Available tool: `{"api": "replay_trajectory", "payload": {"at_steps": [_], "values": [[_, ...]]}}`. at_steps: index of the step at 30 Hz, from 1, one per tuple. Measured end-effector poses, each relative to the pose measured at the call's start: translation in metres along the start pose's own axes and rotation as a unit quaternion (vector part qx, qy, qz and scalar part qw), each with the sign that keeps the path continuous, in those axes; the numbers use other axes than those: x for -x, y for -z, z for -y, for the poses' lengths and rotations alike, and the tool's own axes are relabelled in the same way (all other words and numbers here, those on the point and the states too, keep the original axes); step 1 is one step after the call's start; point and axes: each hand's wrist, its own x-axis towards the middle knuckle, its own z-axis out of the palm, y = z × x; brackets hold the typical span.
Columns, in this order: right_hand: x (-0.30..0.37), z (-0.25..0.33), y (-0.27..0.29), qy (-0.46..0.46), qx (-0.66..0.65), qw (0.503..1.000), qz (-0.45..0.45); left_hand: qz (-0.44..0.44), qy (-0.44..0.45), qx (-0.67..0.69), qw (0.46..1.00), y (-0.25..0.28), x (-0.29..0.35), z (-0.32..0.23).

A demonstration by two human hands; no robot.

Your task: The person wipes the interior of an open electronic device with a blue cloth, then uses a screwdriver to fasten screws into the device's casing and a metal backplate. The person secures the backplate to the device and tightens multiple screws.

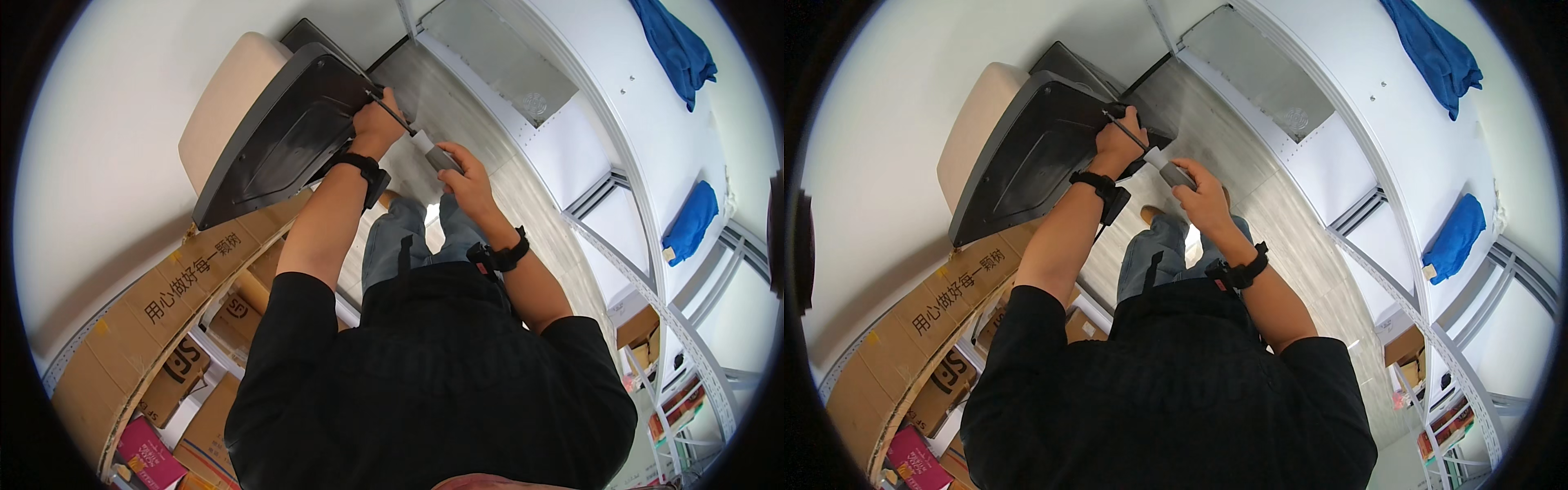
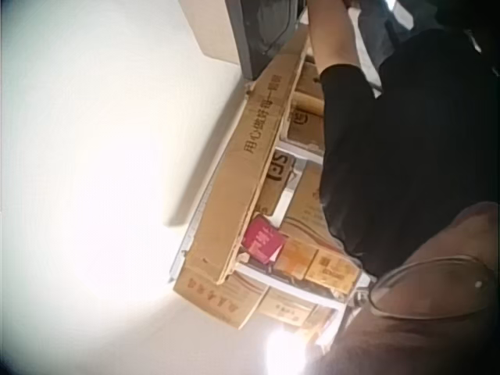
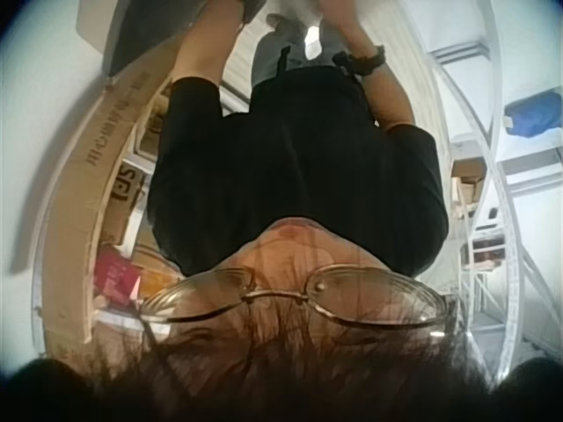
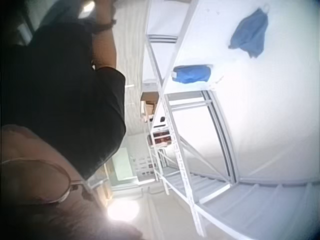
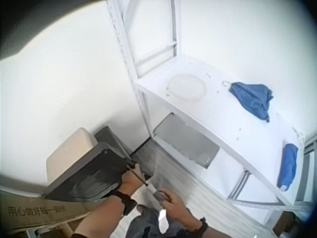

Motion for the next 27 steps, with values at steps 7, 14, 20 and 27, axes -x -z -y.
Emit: {"api": "replay_trajectory", "payload": {"at_steps": [7,14,20,27], "values": [[-0.005,-0.003,-0.01,0.008,-0.001,1.0,-0.004,0.005,-0.006,-0.003,1.0,-0.002,-0.001,0.002],[-0.008,-0.009,-0.024,0.148,0.134,0.978,-0.052,0.003,-0.019,-0.012,1.0,-0.004,-0.002,0.006],[-0.002,-0.004,-0.027,0.09,0.038,0.992,-0.085,0.003,-0.03,-0.006,1.0,-0.004,-0.001,0.006],[0.001,0.007,-0.021,-0.048,-0.108,0.993,-0.025,-0.009,-0.04,0.001,0.999,-0.008,-0.004,0.01]]}}
